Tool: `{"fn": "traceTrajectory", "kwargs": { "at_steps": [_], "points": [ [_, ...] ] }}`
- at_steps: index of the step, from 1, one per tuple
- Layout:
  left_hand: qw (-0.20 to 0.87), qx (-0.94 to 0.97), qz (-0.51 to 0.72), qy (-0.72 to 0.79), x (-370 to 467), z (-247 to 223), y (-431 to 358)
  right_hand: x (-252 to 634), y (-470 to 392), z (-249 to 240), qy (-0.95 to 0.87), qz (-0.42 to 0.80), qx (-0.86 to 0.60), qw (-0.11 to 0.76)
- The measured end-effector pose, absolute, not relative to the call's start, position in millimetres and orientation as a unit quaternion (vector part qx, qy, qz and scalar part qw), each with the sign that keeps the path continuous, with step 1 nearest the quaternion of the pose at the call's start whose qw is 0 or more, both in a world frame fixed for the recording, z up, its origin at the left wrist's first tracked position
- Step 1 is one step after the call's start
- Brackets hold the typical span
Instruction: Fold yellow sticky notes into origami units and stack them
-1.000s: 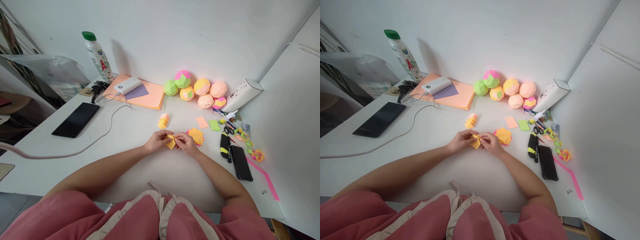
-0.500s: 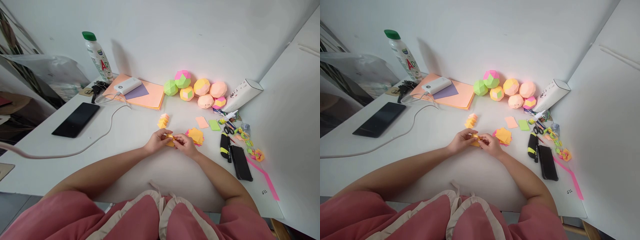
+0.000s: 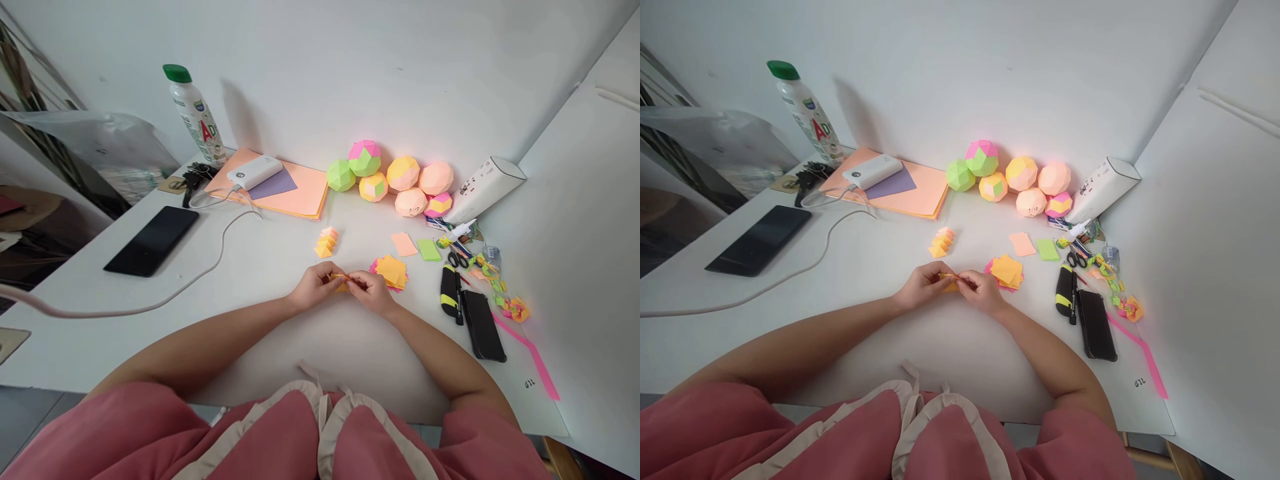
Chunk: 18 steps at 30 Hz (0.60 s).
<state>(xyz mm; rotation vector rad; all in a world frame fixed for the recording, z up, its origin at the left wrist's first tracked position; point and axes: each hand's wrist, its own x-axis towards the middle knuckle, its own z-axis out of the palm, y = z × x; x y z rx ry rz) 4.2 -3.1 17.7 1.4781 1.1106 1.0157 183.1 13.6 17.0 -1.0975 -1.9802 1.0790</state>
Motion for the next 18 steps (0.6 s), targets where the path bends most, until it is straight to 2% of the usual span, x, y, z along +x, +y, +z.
{"fn": "traceTrajectory", "kwargs": {
  "at_steps": [7,18],
  "points": [
    [0.551,0.559,0.426,0.45,3.1,17.8,-1.7,182.9,13.9,21.1,-0.731,0.444,-0.43,0.29],
    [0.568,0.537,0.452,0.43,2.0,15.7,-1.2,184.3,16.8,22.3,-0.683,0.5,-0.447,0.29]
  ]
}}
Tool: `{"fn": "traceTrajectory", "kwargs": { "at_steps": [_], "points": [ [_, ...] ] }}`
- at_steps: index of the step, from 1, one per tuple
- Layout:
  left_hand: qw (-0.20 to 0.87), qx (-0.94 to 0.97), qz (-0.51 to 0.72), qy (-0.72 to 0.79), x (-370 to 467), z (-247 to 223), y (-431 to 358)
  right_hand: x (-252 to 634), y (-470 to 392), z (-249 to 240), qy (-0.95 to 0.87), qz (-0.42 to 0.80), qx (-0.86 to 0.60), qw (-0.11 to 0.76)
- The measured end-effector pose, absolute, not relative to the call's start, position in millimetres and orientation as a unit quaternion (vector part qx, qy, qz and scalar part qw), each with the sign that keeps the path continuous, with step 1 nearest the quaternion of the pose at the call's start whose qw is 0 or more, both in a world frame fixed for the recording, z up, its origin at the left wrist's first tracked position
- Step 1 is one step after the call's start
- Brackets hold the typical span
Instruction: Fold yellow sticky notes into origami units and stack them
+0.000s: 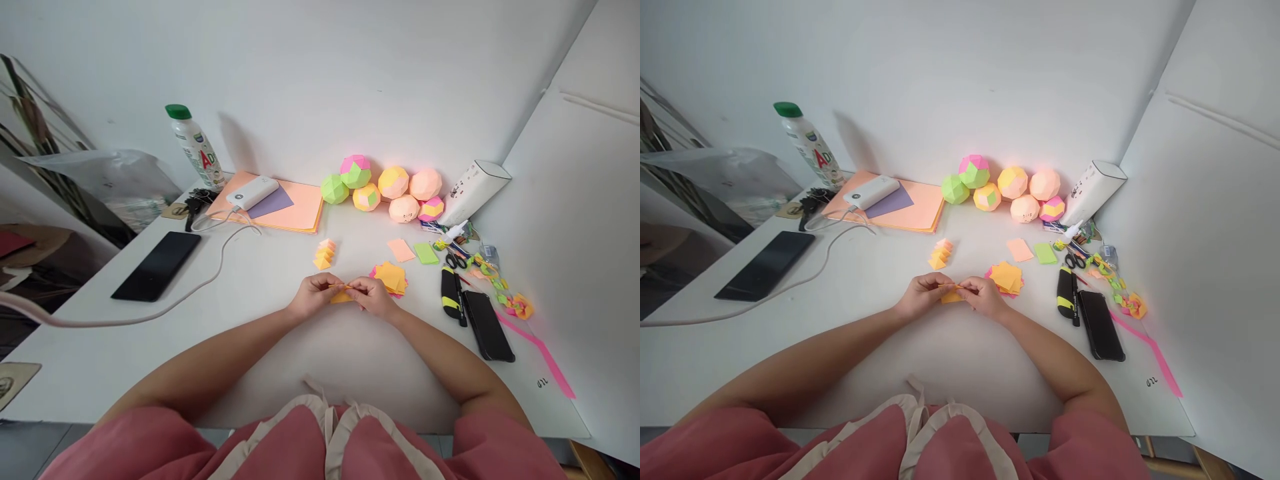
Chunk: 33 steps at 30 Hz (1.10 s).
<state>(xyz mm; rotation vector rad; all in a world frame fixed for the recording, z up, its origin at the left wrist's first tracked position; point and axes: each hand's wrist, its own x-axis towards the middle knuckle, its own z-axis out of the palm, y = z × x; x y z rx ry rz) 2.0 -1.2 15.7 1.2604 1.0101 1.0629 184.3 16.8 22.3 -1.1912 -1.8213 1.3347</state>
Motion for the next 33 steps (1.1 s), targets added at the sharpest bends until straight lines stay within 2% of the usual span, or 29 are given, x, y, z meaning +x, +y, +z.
{"fn": "traceTrajectory", "kwargs": {
  "at_steps": [11,17,33],
  "points": [
    [0.581,0.519,0.455,0.432,1.7,14.1,-1.0,185.5,15.9,24.6,-0.674,0.518,-0.44,0.29],
    [0.582,0.533,0.409,0.458,2.9,21.7,-2.8,185.4,15.6,24.5,-0.679,0.523,-0.426,0.29],
    [0.536,0.591,0.38,0.468,2.9,18.9,-5.1,190.1,21.1,22.6,-0.613,0.6,-0.406,0.315]
  ]
}}
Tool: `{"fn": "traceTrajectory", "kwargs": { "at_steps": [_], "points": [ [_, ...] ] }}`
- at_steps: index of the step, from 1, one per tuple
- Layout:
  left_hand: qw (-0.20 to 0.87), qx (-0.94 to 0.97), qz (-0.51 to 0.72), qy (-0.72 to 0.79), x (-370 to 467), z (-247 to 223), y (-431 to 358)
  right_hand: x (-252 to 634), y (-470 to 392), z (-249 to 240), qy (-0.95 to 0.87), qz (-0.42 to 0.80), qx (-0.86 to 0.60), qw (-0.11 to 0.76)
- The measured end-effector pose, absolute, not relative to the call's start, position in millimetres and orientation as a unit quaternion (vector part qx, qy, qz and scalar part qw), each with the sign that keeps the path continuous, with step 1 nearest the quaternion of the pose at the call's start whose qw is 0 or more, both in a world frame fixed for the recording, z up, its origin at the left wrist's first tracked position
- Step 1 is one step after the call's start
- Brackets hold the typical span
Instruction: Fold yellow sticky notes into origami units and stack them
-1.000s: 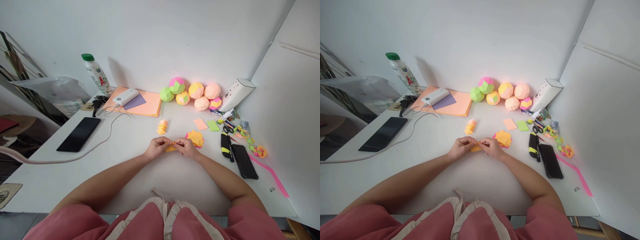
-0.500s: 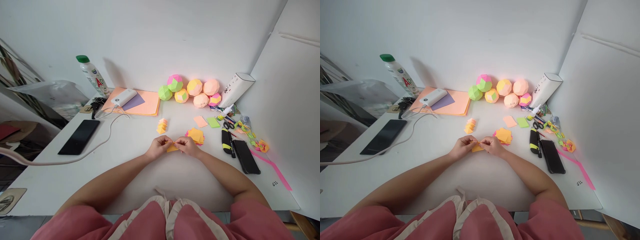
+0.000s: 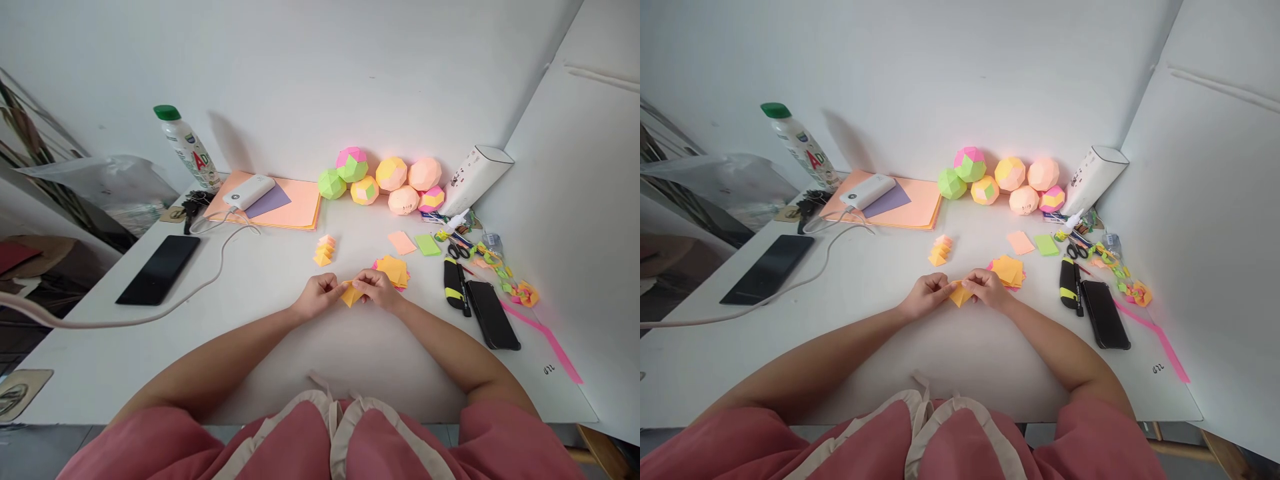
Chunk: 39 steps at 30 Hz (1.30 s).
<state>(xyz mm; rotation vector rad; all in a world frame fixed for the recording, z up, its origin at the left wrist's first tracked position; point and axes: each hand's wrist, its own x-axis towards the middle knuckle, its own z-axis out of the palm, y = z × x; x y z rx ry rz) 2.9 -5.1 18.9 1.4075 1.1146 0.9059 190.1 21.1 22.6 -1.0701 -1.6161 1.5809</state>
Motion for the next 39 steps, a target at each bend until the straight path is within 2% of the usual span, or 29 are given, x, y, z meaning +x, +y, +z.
{"fn": "traceTrajectory", "kwargs": {
  "at_steps": [6,18,26,39],
  "points": [
    [0.509,0.62,0.407,0.438,2,22,-5,190,20,21,-0.655,0.577,-0.402,0.276],
    [0.58,0.589,0.375,0.42,2,14,-2,189,19,22,-0.672,0.555,-0.409,0.269],
    [0.608,0.521,0.449,0.398,2,13,-1,189,20,23,-0.649,0.575,-0.395,0.303],
    [0.645,0.556,0.387,0.353,-1,18,-3,193,25,18,-0.629,0.584,-0.381,0.344]
  ]
}}
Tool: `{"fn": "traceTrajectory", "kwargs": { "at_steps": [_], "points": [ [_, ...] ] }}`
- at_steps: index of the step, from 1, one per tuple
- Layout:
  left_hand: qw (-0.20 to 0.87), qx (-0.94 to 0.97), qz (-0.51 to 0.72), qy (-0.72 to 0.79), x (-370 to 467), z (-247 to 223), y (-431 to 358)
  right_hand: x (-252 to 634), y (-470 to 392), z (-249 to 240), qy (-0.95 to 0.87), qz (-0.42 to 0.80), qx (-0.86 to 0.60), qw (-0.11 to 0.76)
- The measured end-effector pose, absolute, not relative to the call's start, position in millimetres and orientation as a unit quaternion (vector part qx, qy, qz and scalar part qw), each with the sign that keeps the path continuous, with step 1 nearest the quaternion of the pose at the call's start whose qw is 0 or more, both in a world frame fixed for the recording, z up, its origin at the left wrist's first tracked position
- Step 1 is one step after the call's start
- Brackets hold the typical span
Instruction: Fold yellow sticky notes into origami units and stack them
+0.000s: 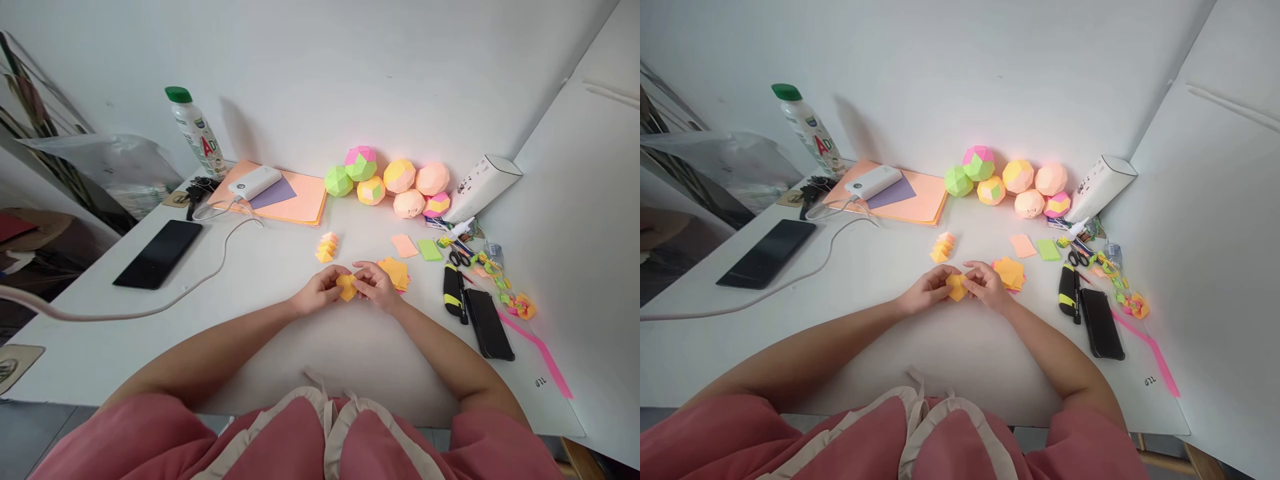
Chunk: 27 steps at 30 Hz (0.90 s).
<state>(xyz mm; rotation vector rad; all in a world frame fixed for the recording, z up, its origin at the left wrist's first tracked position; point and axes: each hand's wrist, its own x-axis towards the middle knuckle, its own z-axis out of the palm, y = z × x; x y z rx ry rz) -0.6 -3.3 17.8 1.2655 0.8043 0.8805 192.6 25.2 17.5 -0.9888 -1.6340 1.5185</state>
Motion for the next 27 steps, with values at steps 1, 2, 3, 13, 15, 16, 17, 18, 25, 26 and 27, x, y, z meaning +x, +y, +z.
{"fn": "traceTrajectory", "kwargs": {
  "at_steps": [1,2,3,13,15,16,17,18,25,26,27],
  "points": [
    [0.652,0.556,0.381,0.348,-0.3,17.4,-3.1,192.3,25.0,18.0,-0.629,0.584,-0.382,0.342],
    [0.655,0.554,0.382,0.344,0.1,17.0,-2.8,192.0,24.9,18.5,-0.63,0.583,-0.385,0.341],
    [0.655,0.551,0.388,0.342,0.6,16.4,-2.4,191.6,24.8,18.8,-0.629,0.581,-0.387,0.342],
    [0.64,0.521,0.428,0.369,0.8,7.9,2.6,191.6,25.5,14.1,-0.64,0.563,-0.396,0.342],
    [0.641,0.516,0.426,0.376,0.9,7.5,3.0,191.3,25.3,13.3,-0.642,0.559,-0.399,0.341],
    [0.641,0.515,0.424,0.379,0.9,7.7,3.1,191.1,25.0,13.2,-0.643,0.558,-0.399,0.34],
    [0.64,0.515,0.423,0.382,1.0,8.2,3.1,190.7,24.7,13.5,-0.644,0.557,-0.4,0.339],
    [0.639,0.517,0.42,0.384,1.1,8.9,3.0,190.2,24.3,14.0,-0.646,0.556,-0.4,0.338],
    [0.63,0.539,0.399,0.392,2.1,12.4,2.5,189.1,22.0,17.8,-0.658,0.543,-0.407,0.327],
    [0.63,0.538,0.399,0.393,2.2,12.2,2.5,189.3,21.9,17.7,-0.661,0.54,-0.408,0.325],
    [0.629,0.538,0.399,0.394,2.3,11.9,2.4,189.5,21.7,17.5,-0.663,0.538,-0.409,0.323]
  ]
}}
